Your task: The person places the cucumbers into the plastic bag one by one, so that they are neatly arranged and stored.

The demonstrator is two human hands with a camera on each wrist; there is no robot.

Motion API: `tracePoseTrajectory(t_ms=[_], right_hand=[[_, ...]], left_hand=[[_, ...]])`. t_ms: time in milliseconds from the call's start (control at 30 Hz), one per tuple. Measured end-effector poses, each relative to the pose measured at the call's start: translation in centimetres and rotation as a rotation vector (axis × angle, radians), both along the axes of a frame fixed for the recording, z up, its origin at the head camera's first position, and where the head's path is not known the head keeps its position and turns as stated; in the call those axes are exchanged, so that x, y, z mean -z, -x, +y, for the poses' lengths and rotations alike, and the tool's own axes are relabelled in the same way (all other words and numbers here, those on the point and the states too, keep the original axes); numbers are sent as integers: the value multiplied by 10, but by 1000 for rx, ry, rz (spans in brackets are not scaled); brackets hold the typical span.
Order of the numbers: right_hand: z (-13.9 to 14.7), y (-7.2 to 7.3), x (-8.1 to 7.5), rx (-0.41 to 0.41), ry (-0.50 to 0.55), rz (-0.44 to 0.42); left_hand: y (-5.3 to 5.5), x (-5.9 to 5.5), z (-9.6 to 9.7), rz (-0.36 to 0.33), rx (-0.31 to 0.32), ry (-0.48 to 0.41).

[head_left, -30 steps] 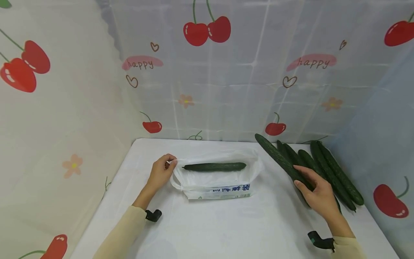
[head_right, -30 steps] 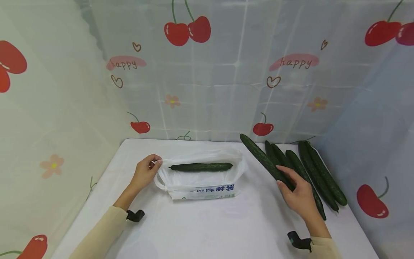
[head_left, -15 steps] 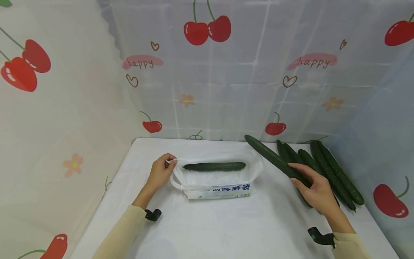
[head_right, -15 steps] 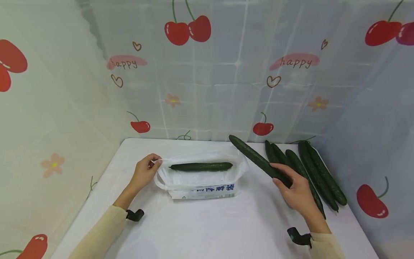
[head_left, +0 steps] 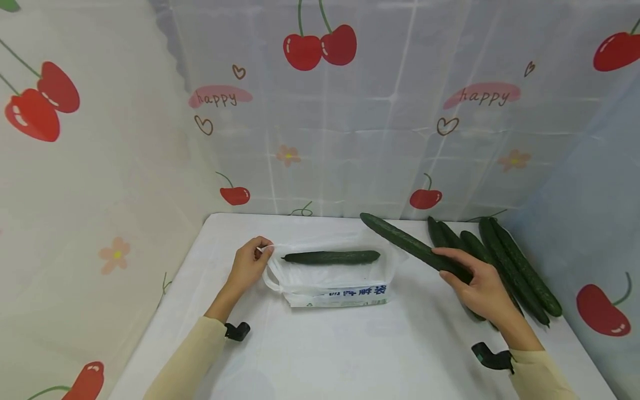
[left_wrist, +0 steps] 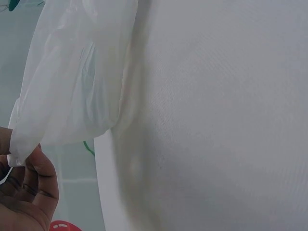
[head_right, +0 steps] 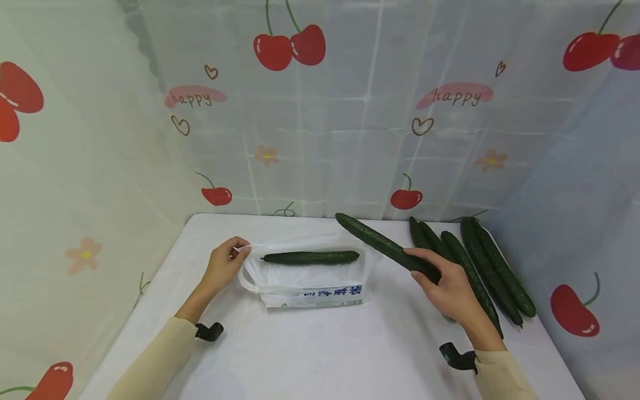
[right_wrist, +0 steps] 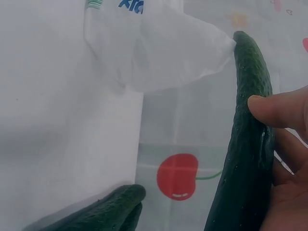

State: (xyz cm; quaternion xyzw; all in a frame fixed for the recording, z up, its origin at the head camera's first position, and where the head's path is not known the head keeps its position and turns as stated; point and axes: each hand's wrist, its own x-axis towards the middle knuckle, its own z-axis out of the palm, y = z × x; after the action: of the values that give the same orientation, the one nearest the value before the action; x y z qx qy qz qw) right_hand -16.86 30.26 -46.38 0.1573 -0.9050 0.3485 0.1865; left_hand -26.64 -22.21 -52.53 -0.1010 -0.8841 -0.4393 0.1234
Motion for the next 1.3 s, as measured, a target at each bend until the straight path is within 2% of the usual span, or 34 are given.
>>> tracePoseTrajectory(t_ms=[367,533,833,1300], right_hand=[[-13,9,-17,-82,-37,-4],[-23,16,-21,-171,-52,8],[-45,31,-20,-306,-89,34],[-78,48,-34,-390,-272,-6]], left_hand=[[0,4,-4,-7,-10,10],[0,6,-5,-6,-12,7],[-2,8,-5,0,-16,-4],[-1,7,-5,-23,-10,-1]])
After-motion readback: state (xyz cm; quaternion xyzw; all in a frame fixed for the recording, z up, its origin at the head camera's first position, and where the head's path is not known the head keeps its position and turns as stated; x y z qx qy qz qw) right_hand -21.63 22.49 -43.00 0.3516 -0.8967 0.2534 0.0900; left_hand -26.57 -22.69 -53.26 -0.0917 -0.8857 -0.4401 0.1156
